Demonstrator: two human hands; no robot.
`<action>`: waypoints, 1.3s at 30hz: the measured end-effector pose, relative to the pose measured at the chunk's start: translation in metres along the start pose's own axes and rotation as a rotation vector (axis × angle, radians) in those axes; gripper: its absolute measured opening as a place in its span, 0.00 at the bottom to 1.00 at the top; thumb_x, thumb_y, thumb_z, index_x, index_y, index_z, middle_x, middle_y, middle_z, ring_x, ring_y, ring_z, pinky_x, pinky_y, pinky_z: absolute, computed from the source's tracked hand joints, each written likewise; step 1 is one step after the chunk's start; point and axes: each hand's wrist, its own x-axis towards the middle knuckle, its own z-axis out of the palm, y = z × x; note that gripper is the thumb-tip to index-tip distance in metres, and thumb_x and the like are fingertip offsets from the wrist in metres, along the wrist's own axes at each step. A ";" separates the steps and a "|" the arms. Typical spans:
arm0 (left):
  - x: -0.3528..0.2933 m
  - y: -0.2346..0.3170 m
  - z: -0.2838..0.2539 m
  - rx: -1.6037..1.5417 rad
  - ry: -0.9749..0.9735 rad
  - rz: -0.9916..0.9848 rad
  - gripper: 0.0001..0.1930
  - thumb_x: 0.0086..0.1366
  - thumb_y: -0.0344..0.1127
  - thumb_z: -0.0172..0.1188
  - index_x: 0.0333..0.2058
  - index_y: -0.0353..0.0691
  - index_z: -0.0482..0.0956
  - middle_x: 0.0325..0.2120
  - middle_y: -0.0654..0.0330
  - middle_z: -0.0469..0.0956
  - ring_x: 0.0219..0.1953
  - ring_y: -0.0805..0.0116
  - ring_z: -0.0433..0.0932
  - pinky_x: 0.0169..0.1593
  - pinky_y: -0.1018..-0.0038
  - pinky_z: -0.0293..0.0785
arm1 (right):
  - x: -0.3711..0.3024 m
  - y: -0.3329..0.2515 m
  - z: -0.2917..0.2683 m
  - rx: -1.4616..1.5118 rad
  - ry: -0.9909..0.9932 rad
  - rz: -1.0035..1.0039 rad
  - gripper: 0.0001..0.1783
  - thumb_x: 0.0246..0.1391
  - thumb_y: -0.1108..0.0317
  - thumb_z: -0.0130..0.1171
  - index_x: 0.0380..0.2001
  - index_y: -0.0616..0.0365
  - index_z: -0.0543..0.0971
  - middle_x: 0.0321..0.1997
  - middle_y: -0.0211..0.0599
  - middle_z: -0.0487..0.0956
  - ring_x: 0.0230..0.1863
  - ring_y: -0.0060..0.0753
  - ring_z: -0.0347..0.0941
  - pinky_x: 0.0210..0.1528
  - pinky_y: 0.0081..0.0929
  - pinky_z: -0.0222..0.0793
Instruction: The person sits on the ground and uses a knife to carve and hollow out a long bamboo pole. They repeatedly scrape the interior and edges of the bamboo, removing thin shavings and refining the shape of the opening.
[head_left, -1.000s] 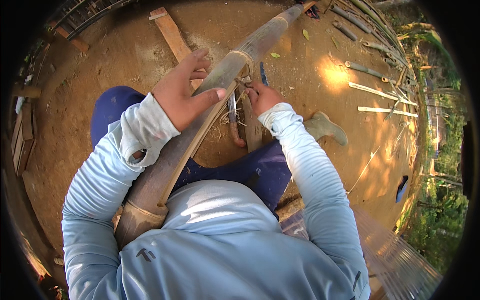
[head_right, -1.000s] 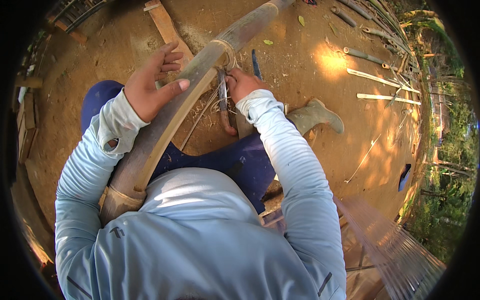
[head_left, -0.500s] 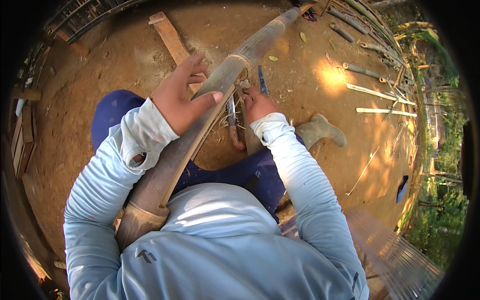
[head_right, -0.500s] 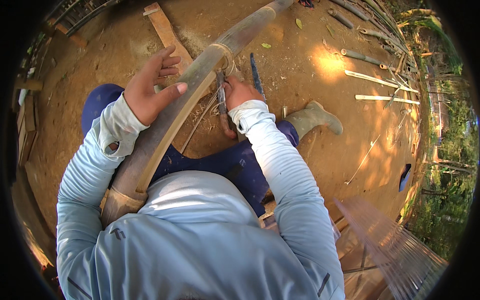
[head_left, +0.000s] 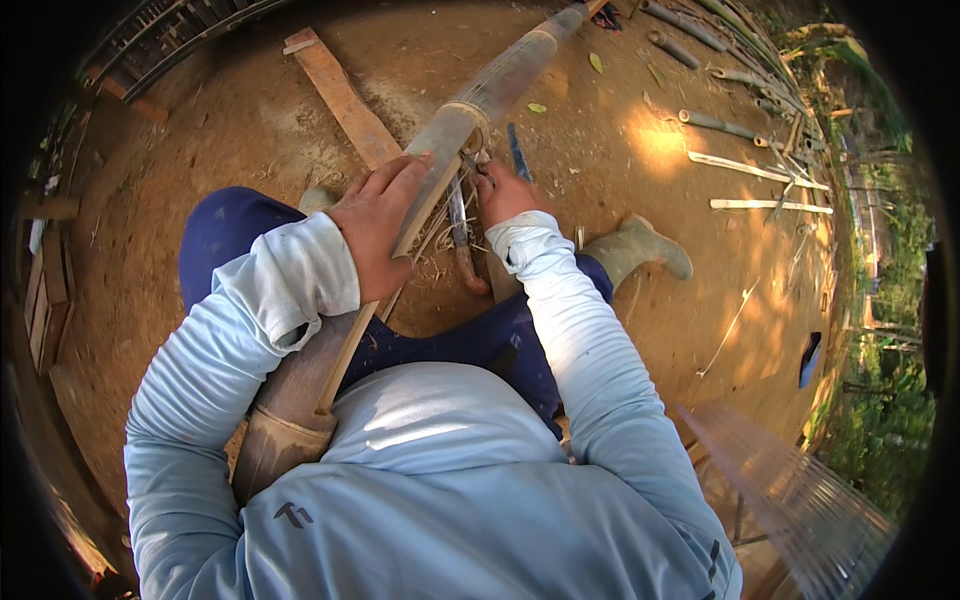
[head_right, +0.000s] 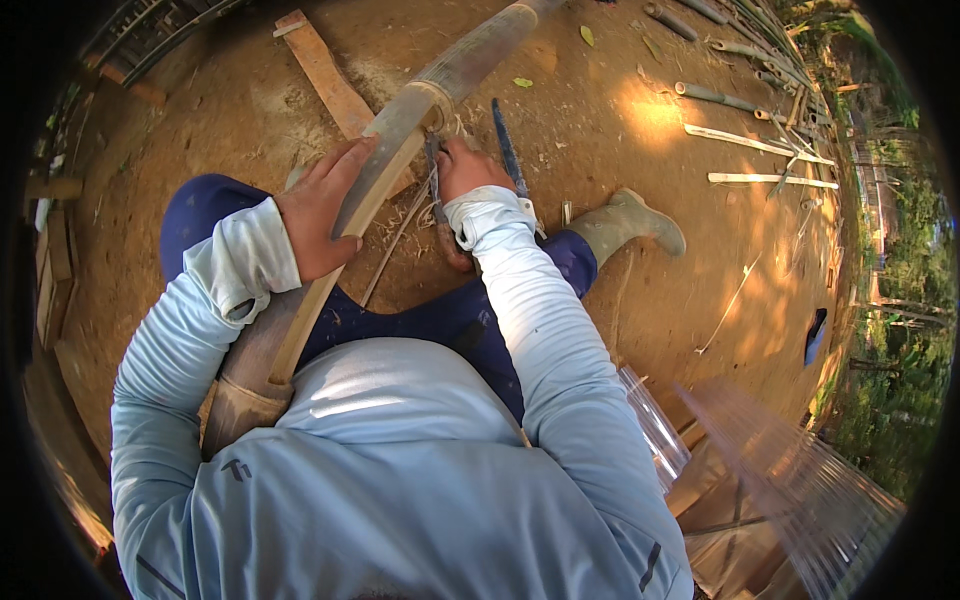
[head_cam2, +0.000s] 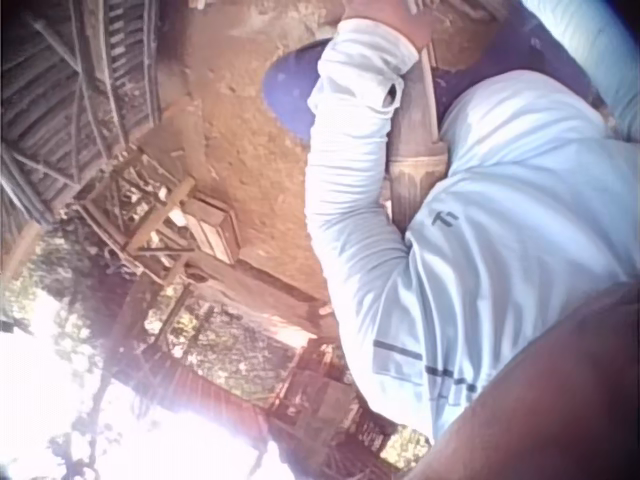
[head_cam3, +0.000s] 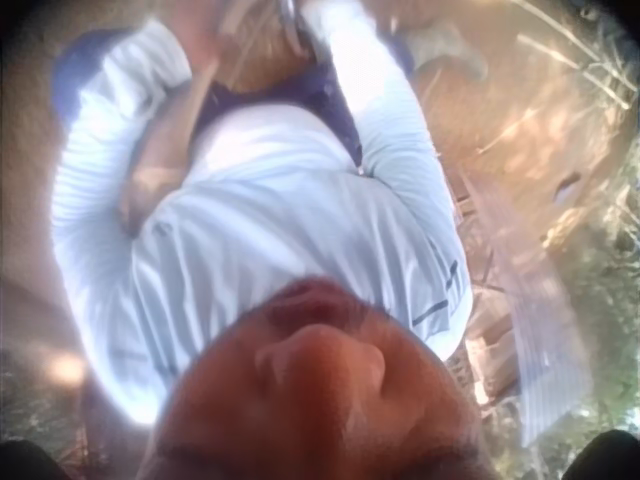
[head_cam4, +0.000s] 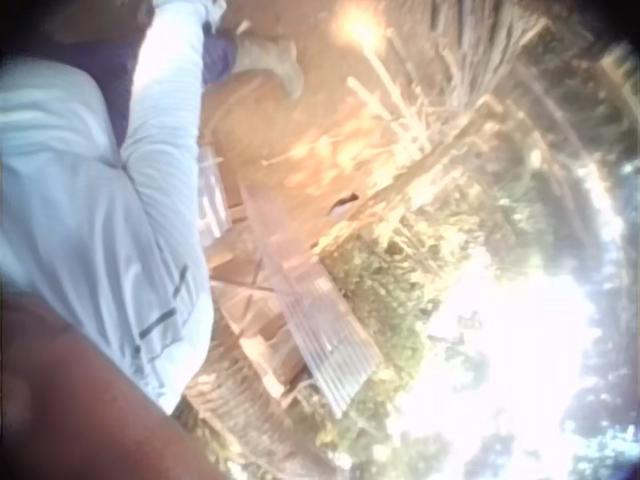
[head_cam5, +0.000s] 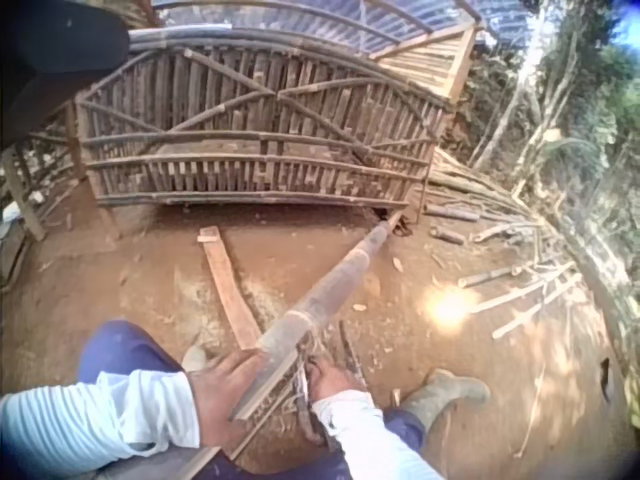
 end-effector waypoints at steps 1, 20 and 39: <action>0.002 0.000 0.000 0.003 0.006 0.019 0.52 0.53 0.31 0.66 0.72 0.32 0.45 0.68 0.34 0.54 0.71 0.37 0.56 0.72 0.57 0.56 | 0.008 0.012 0.012 0.058 0.033 -0.006 0.16 0.67 0.54 0.52 0.50 0.50 0.78 0.39 0.53 0.83 0.42 0.59 0.80 0.45 0.49 0.74; 0.009 -0.012 0.002 -0.050 0.000 0.032 0.52 0.53 0.33 0.64 0.72 0.31 0.44 0.68 0.34 0.54 0.70 0.37 0.58 0.71 0.59 0.60 | -0.009 0.053 0.020 0.089 0.071 -0.227 0.13 0.69 0.64 0.46 0.51 0.57 0.72 0.30 0.59 0.81 0.31 0.64 0.79 0.34 0.55 0.72; 0.009 -0.008 -0.003 -0.091 -0.108 -0.143 0.52 0.55 0.33 0.63 0.73 0.35 0.42 0.70 0.32 0.49 0.66 0.34 0.65 0.68 0.59 0.66 | 0.041 0.007 -0.042 -0.321 -0.322 -0.143 0.16 0.67 0.60 0.43 0.48 0.57 0.75 0.40 0.67 0.80 0.45 0.72 0.77 0.48 0.59 0.71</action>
